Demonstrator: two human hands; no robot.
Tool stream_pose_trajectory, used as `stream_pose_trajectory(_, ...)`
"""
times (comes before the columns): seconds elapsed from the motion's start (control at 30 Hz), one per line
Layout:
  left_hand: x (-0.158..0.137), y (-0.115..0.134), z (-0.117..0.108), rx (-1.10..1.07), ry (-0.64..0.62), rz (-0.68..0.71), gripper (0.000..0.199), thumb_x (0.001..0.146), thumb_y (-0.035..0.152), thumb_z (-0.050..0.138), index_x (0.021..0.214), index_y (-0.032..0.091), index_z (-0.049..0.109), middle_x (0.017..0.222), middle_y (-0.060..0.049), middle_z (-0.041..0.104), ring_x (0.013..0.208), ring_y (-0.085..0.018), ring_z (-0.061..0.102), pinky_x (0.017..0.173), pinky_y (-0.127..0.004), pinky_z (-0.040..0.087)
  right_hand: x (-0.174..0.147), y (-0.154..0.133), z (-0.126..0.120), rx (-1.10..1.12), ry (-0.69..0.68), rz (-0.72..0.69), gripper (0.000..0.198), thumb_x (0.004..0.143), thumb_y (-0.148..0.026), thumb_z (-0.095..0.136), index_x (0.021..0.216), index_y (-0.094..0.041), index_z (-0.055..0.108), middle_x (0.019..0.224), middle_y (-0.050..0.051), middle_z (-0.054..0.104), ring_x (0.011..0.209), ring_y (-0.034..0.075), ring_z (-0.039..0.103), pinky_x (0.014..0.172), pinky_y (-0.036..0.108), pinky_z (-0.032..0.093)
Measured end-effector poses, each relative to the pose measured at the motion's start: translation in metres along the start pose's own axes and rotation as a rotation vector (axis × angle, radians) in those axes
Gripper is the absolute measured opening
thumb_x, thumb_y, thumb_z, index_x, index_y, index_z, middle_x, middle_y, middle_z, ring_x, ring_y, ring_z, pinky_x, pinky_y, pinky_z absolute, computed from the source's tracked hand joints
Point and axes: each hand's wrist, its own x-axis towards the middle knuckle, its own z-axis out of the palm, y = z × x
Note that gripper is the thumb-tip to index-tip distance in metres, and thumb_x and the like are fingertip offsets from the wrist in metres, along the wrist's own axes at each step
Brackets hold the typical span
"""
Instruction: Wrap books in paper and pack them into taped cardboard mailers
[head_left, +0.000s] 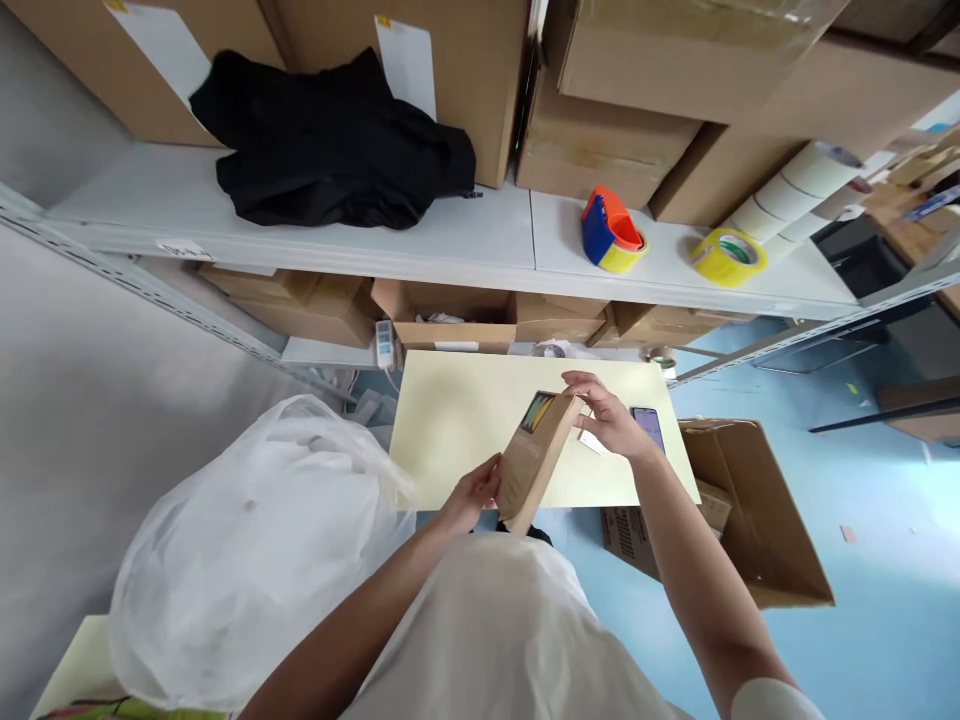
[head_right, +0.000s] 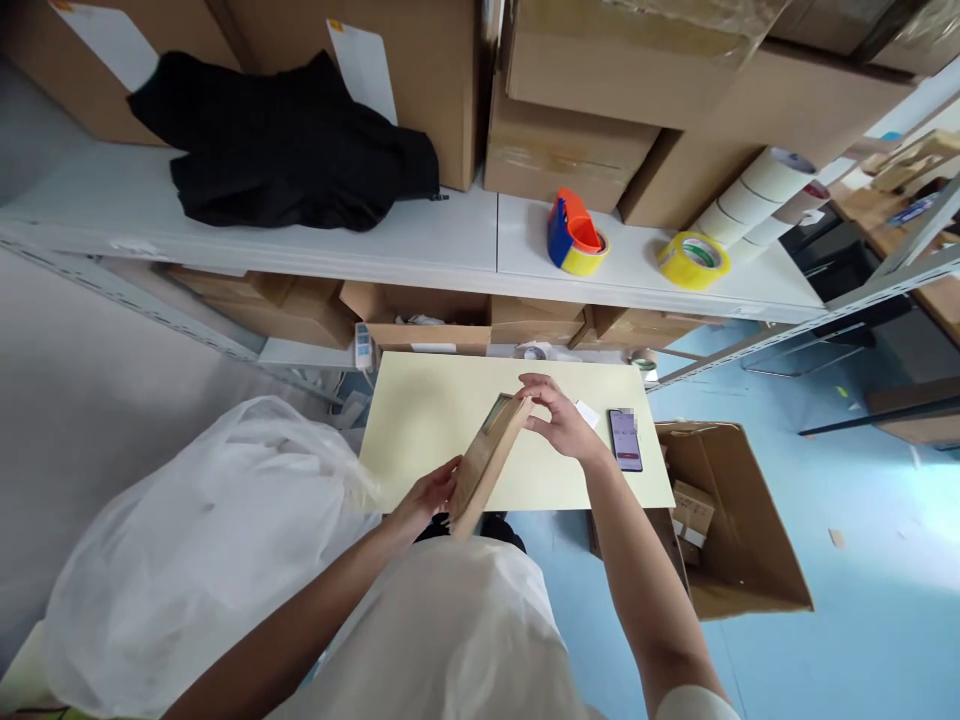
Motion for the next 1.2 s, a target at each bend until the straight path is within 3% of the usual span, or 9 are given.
stream_pose_trajectory(0.1,-0.006,0.007,0.007,-0.156,-0.148,-0.041,0.075,0.071,0.077,0.046,0.117,0.020,0.063,0.118,-0.012,0.064,0.110,-0.028,0.058,0.090,-0.039,0.044,0.009,-0.003,-0.002,-0.005,-0.030,0.028,0.021,0.079,-0.037,0.066,0.093,-0.023,0.059,0.102,0.005,0.063,0.099,0.019,0.058,0.088,0.036,0.045)
stream_pose_trajectory(0.17,-0.009,0.012,0.011,-0.203,-0.218,0.040,0.087,0.070,0.084,0.034,0.118,0.018,0.062,0.119,-0.015,0.063,0.114,-0.031,0.056,0.095,-0.044,0.042,0.013,-0.005,-0.002,-0.009,-0.023,0.081,0.023,0.078,-0.040,0.065,0.089,-0.021,0.059,0.087,0.002,0.064,0.084,0.017,0.059,0.079,0.033,0.047)
stream_pose_trajectory(0.23,-0.009,0.016,0.015,-0.099,-0.212,0.153,0.080,0.069,0.077,0.050,0.122,0.018,0.058,0.120,-0.016,0.063,0.113,-0.031,0.057,0.097,-0.044,0.041,0.015,-0.006,-0.002,-0.002,0.001,0.120,0.025,0.075,-0.041,0.067,0.086,-0.020,0.061,0.083,0.002,0.064,0.080,0.017,0.059,0.075,0.031,0.047)
stream_pose_trajectory(0.33,-0.005,0.017,0.023,0.196,-0.098,0.242,0.071,0.071,0.049,0.071,0.131,0.019,0.049,0.115,-0.014,0.066,0.108,-0.026,0.060,0.098,-0.040,0.040,0.019,-0.010,-0.003,0.025,0.010,0.135,0.027,0.073,-0.041,0.068,0.088,-0.019,0.063,0.087,0.004,0.067,0.083,0.018,0.060,0.075,0.031,0.048)
stream_pose_trajectory(0.5,-0.001,0.013,0.035,0.402,0.044,0.318,0.052,0.077,0.042,0.065,0.122,0.017,0.057,0.109,-0.012,0.067,0.096,-0.022,0.063,0.083,-0.033,0.048,0.023,-0.021,-0.009,-0.035,-0.032,0.096,0.030,0.074,-0.040,0.067,0.096,-0.020,0.067,0.097,0.006,0.069,0.090,0.021,0.063,0.082,0.035,0.049)
stream_pose_trajectory(0.63,-0.008,0.014,0.037,0.317,0.100,0.292,0.046,0.076,0.043,0.064,0.116,0.020,0.061,0.115,-0.010,0.065,0.096,-0.022,0.063,0.071,-0.029,0.052,0.013,-0.017,-0.031,-0.021,-0.067,0.145,0.039,0.073,-0.042,0.069,0.107,-0.023,0.068,0.113,0.007,0.066,0.101,0.025,0.061,0.090,0.038,0.048)
stream_pose_trajectory(0.77,-0.013,0.014,0.039,0.142,0.127,0.252,0.050,0.072,0.041,0.070,0.116,0.020,0.060,0.113,-0.010,0.065,0.091,-0.021,0.064,0.069,-0.028,0.053,-0.010,0.001,-0.048,0.267,-0.094,0.241,0.053,0.073,-0.044,0.070,0.120,-0.023,0.060,0.115,0.008,0.065,0.097,0.022,0.062,0.080,0.036,0.051)
stream_pose_trajectory(0.97,-0.011,0.014,0.047,0.028,0.143,0.184,0.058,0.066,0.039,0.076,0.119,0.020,0.059,0.109,-0.011,0.067,0.089,-0.021,0.066,0.073,-0.031,0.054,-0.027,0.021,-0.038,0.484,0.194,0.315,0.046,0.072,-0.045,0.070,0.109,-0.020,0.061,0.088,0.004,0.069,0.076,0.014,0.062,0.068,0.028,0.050)
stream_pose_trajectory(1.2,-0.008,0.016,0.047,0.159,0.150,0.135,0.052,0.061,0.039,0.080,0.107,0.019,0.067,0.107,-0.011,0.069,0.101,-0.024,0.063,0.087,-0.036,0.049,-0.035,0.015,-0.047,0.537,0.246,0.342,0.042,0.069,-0.043,0.073,0.101,-0.019,0.062,0.086,0.004,0.068,0.072,0.014,0.062,0.065,0.029,0.051)
